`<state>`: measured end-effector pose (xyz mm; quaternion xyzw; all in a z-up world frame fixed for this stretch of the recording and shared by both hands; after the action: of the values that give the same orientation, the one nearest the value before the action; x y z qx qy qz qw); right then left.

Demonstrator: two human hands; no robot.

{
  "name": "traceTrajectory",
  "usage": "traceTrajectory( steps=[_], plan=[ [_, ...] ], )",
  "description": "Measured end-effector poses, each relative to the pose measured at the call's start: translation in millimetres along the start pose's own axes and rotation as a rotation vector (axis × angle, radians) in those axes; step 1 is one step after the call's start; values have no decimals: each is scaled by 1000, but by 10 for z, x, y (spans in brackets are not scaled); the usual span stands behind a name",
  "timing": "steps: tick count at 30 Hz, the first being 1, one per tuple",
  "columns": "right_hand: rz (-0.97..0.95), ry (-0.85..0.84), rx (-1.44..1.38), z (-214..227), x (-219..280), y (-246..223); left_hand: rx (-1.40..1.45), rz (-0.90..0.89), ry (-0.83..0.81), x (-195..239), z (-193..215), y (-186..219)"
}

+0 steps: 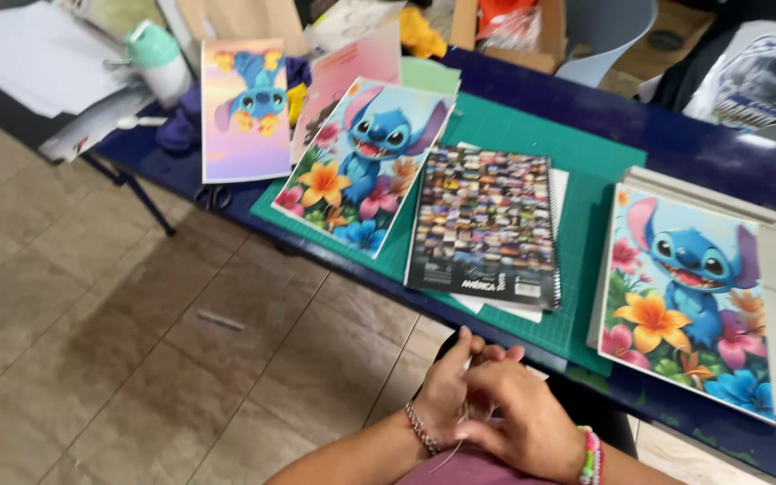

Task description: Trimming the edges of printed notebook covers using a manual paper cutter to ensure uniform size.

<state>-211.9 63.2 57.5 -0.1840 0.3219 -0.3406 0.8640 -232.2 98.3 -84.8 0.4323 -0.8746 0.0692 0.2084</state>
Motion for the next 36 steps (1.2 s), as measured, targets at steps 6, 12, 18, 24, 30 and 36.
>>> traceTrajectory(
  steps=[6,12,18,24,30,36],
  plan=[
    [193,-45,-138,162,-71,-224,75,135,-13,4,-161,-140],
    [166,68,428,445,226,16,-417,14,197,-287,107,-174],
    [202,339,424,1030,646,-159,-581,-370,178,-467,-491,563],
    [-328,624,291,1607,1648,966,-1361,-842,-95,-654,-1740,1356],
    [-395,639,434,1507,2850,1981,-2179,-742,-123,-1784,-2672,1493],
    [-554,638,632,1506,4228,2299,-2915,-1139,406,-3357,-2801,2155]
  ],
)
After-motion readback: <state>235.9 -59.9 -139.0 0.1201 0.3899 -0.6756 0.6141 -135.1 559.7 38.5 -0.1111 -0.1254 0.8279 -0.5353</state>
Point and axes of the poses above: each hand's wrist, its own x-axis away from the middle knuckle, its own z-axis out of the back of the hand, y = z × x, the point moved 10 cm from there along -x, towards the middle knuckle, and after that the axes turned 1 degree about -x, right-handed, at the moved point
